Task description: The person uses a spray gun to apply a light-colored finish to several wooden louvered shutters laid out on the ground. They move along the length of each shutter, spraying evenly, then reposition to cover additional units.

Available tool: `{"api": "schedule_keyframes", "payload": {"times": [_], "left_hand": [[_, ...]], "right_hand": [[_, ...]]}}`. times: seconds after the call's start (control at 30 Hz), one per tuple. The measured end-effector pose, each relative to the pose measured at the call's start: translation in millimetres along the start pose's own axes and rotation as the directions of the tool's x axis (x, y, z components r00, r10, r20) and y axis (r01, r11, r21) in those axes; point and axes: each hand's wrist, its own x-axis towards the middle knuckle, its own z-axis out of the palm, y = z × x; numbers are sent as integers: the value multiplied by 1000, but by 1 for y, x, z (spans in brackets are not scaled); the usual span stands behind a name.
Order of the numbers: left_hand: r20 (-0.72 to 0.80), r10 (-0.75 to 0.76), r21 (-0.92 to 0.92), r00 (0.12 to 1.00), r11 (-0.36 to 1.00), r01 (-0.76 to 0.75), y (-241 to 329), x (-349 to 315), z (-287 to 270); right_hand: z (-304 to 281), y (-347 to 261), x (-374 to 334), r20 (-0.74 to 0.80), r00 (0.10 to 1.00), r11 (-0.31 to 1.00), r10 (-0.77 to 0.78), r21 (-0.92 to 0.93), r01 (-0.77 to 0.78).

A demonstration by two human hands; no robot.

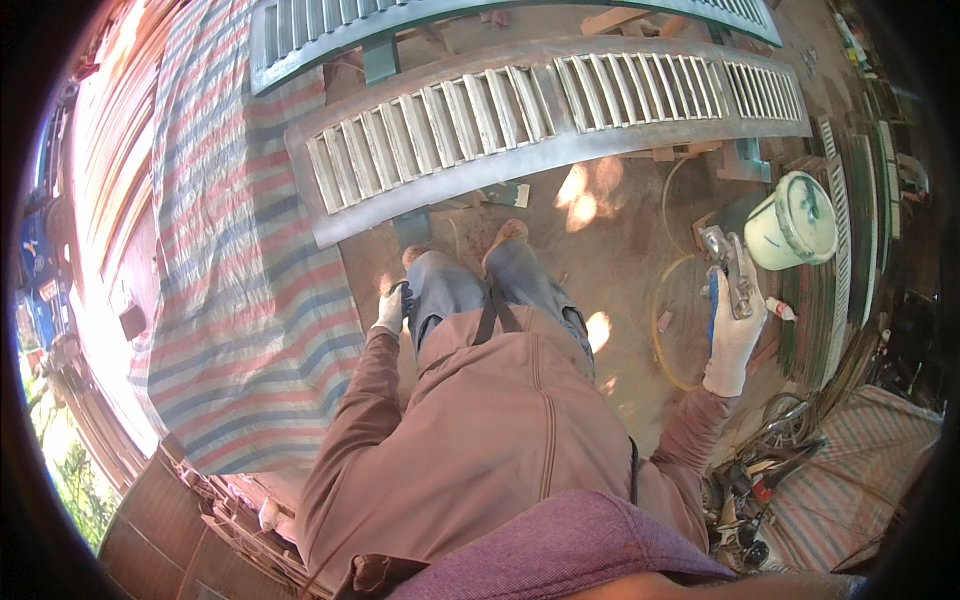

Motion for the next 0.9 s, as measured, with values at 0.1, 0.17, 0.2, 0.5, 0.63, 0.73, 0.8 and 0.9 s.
{"api": "schedule_keyframes", "payload": {"times": [0.1,0.17,0.2,0.5,0.63,0.73,0.8,0.9], "left_hand": [[31,41,-60,999,997,-39,-11,-3,18],[76,399,179,914,896,-407,-55,14,-5],[141,552,283,822,773,-568,-66,20,-8],[-187,-119,-103,975,990,101,-26,-44,-14],[-178,-144,-197,973,974,108,-27,-46,-41],[-156,-141,-241,978,965,100,-29,-42,-50],[-171,-155,-228,973,967,114,-28,-36,-51],[-167,-155,-219,974,969,117,-28,-24,-53]], "right_hand": [[-10,-21,20,240,970,998,26,45,-38],[-7,-39,42,340,938,998,-62,32,54],[-2,-44,53,379,919,994,-107,23,106],[67,-81,114,164,835,851,-525,94,516],[62,-87,100,281,867,906,-412,28,421],[38,-95,68,386,845,914,-370,-13,406],[20,-102,49,431,847,929,-313,-48,367],[17,-119,47,487,833,944,-263,-47,326]]}}
